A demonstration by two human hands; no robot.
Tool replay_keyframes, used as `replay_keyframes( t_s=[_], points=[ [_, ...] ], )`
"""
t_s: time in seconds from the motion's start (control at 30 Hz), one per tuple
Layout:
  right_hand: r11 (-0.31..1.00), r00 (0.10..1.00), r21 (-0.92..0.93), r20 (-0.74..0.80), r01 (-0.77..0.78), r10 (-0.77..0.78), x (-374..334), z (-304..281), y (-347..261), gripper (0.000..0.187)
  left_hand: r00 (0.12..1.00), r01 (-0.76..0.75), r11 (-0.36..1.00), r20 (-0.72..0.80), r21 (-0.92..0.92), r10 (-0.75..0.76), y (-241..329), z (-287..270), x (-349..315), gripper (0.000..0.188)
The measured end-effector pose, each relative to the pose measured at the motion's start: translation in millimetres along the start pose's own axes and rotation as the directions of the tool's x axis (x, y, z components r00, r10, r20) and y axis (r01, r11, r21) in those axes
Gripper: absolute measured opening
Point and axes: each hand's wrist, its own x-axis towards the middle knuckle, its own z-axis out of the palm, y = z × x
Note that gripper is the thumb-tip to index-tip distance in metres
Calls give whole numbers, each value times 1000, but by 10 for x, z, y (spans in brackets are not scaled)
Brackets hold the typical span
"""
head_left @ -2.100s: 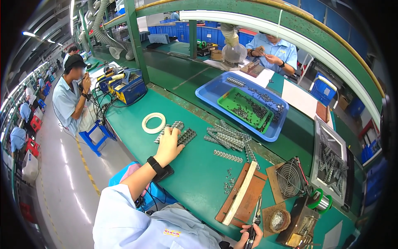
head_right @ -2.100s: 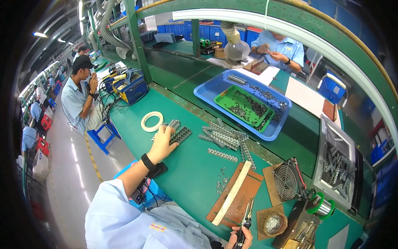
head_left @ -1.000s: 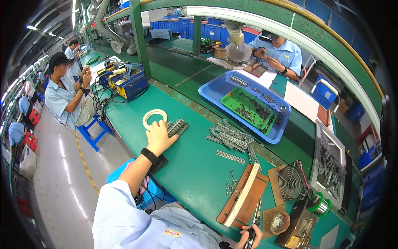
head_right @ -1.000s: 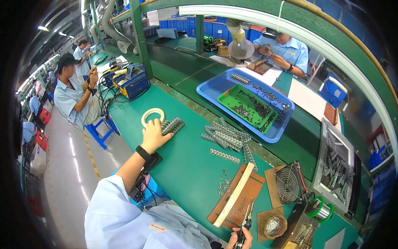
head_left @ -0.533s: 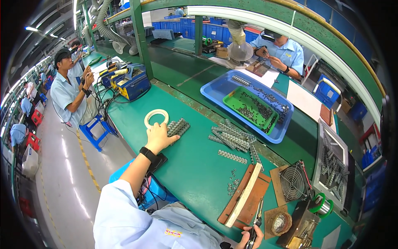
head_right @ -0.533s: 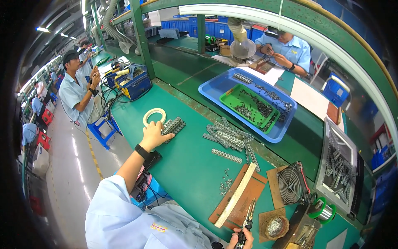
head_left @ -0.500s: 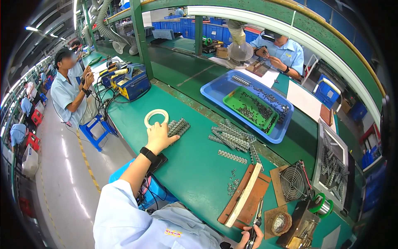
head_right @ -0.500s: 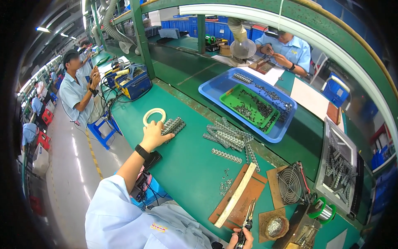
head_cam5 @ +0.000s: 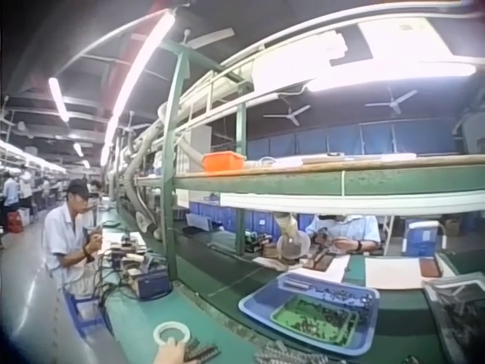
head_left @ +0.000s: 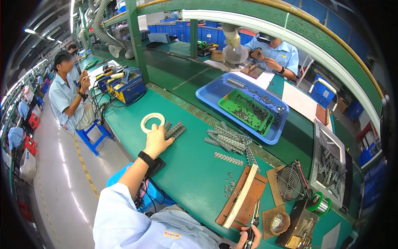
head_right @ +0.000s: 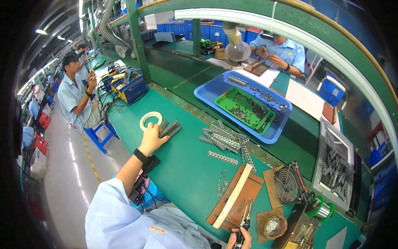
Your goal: The person picks up a metal component by hand and places it onto a strip of components on a wooden block. They then use a soldering iron to fuse the component to the strip before repeating the process.
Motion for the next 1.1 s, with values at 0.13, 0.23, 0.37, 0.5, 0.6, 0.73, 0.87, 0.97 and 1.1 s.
replay_keyframes(
  t_s=[0.13,0.23,0.37,0.5,0.6,0.73,0.87,0.97,1.1],
  points=[
    [1000,1000,28,15,3,-4,28,0,-22,29,1000,8,1000,-24,30,-7,-123,7,-9,40],
    [999,999,-10,15,36,-36,52,-28,-23,28,998,62,996,-17,58,-61,-108,-61,-50,42],
    [998,999,-32,9,49,-49,47,-36,-5,28,997,19,987,-72,161,-8,-13,-49,-45,43],
    [999,999,-4,18,40,-40,47,-39,-20,28,997,-20,984,-74,179,34,-54,-93,-82,42],
    [1000,999,6,17,29,-29,51,-20,-29,27,995,-92,995,-22,39,93,104,-304,-100,38],
    [999,1000,-39,-8,0,0,2,-49,-12,27,931,-88,833,251,-547,263,808,-818,-142,31],
    [999,1000,-51,-26,-8,7,29,-39,26,27,583,520,288,580,-804,568,1221,-704,-39,25],
    [1000,1000,-27,-14,-12,12,-15,-17,27,27,686,460,371,588,-807,429,1263,-170,-87,21],
    [999,999,-45,-35,-26,24,-29,-15,61,26,842,-286,711,186,-643,506,1439,-40,-266,13]
  ],
)
